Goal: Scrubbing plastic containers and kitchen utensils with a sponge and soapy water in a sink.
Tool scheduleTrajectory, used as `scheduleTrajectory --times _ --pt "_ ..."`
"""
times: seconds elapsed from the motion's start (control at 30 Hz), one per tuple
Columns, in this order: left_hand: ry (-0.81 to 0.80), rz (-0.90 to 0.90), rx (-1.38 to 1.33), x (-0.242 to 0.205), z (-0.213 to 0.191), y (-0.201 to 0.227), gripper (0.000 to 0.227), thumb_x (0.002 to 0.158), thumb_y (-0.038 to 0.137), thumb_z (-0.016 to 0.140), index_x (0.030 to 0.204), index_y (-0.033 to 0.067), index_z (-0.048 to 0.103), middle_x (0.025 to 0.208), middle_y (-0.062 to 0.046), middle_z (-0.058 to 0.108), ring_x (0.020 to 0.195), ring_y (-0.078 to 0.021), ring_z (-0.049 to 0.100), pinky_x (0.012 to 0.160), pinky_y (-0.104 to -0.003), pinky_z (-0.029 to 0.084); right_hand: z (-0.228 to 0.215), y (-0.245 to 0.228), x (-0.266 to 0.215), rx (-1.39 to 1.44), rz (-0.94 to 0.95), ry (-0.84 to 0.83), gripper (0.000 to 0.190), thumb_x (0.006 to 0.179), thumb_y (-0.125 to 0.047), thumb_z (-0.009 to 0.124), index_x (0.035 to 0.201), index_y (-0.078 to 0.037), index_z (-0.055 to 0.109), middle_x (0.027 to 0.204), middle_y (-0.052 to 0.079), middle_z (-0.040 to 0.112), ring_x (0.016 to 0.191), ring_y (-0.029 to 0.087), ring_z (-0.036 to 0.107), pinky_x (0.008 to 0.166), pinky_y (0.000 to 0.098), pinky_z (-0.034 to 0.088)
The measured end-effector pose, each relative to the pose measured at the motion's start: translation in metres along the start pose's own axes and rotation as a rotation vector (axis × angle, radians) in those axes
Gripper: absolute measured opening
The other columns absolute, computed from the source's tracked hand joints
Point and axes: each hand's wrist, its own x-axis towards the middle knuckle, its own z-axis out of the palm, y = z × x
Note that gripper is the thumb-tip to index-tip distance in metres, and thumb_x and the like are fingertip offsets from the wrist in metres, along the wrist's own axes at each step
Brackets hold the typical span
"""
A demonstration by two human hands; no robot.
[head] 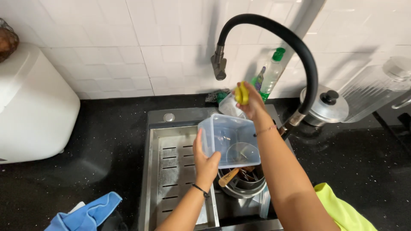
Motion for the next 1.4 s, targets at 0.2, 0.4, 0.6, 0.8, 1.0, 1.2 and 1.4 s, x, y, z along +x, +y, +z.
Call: scheduleTrajectory --times 0.2,0.4,0.6,0.8,1.0,1.2,1.4 --pt "0.028 -0.041 -0.037 -0.002 -0.02 0.041 0.091 0.069 -0.001 0.06 0.156 0.0076 0.034 0.159 -0.016 0.037 0.149 -0.0298 0.033 0.116 -0.042 0.027 0.008 -0.013 -0.101 0.123 -0.062 -0.388 0.043 0.102 -0.039 0.045 0.131 -0.01 0.053 0.116 0.009 0.072 0.089 0.016 0.068 0.067 0.0312 0.056" --pt "0.091 0.255 -0.018 -0.012 -0.058 0.057 0.088 0.071 -0.003 0.054 0.157 0.0014 0.037 0.162 -0.02 0.041 0.155 -0.0317 0.033 0.128 -0.043 0.021 -0.018 0.019 -0.155 -0.091 -0.156 -0.363 0.049 0.102 -0.032 0.056 0.141 -0.003 0.057 0.124 0.013 0.068 0.106 0.022 0.069 0.088 0.0392 0.059" --pt "0.104 0.37 -0.074 -0.048 -0.085 0.091 0.088 0.072 -0.001 0.054 0.157 -0.0051 0.034 0.162 -0.022 0.038 0.156 -0.032 0.033 0.132 -0.045 0.02 0.081 0.003 -0.282 -0.927 -0.59 -0.361 0.055 0.097 -0.028 0.061 0.146 -0.005 0.052 0.128 0.02 0.066 0.116 0.034 0.066 0.1 0.0421 0.051" --pt "0.082 0.639 0.029 -0.086 -0.104 0.122 0.087 0.079 -0.003 0.059 0.16 -0.0034 0.027 0.169 -0.021 0.029 0.161 -0.0317 0.028 0.137 -0.044 0.017 0.1 0.036 -0.331 -0.972 -1.058 -0.73 0.037 0.095 -0.014 0.058 0.13 -0.003 0.063 0.138 0.02 0.064 0.134 0.04 0.056 0.114 0.0501 0.044" --pt "0.078 0.512 -0.126 -0.114 -0.127 0.14 0.097 0.076 -0.006 0.05 0.165 -0.004 0.012 0.174 -0.024 0.02 0.166 -0.0327 0.02 0.137 -0.043 0.015 0.061 0.022 -0.314 -1.342 -1.113 -0.49 0.032 0.091 -0.012 0.058 0.12 -0.015 0.071 0.128 0.008 0.072 0.112 0.034 0.064 0.116 0.0549 0.041" --pt "0.032 0.529 -0.078 -0.136 -0.104 0.143 0.094 0.081 -0.006 0.058 0.165 -0.0032 0.015 0.174 -0.024 0.021 0.165 -0.0335 0.022 0.137 -0.046 0.02 0.063 0.035 -0.379 -1.123 -0.898 -0.496 0.038 0.095 -0.019 0.056 0.132 -0.009 0.063 0.132 0.015 0.065 0.118 0.04 0.061 0.102 0.0497 0.048" --pt "0.069 0.668 0.161 -0.157 -0.08 0.141 0.086 0.079 -0.001 0.058 0.161 -0.0001 0.031 0.173 -0.021 0.027 0.161 -0.0311 0.028 0.135 -0.044 0.021 0.019 0.031 -0.364 -0.884 -1.156 -0.787 0.05 0.079 -0.012 0.061 0.129 -0.008 0.06 0.13 0.015 0.065 0.128 0.036 0.062 0.109 0.0455 0.051"
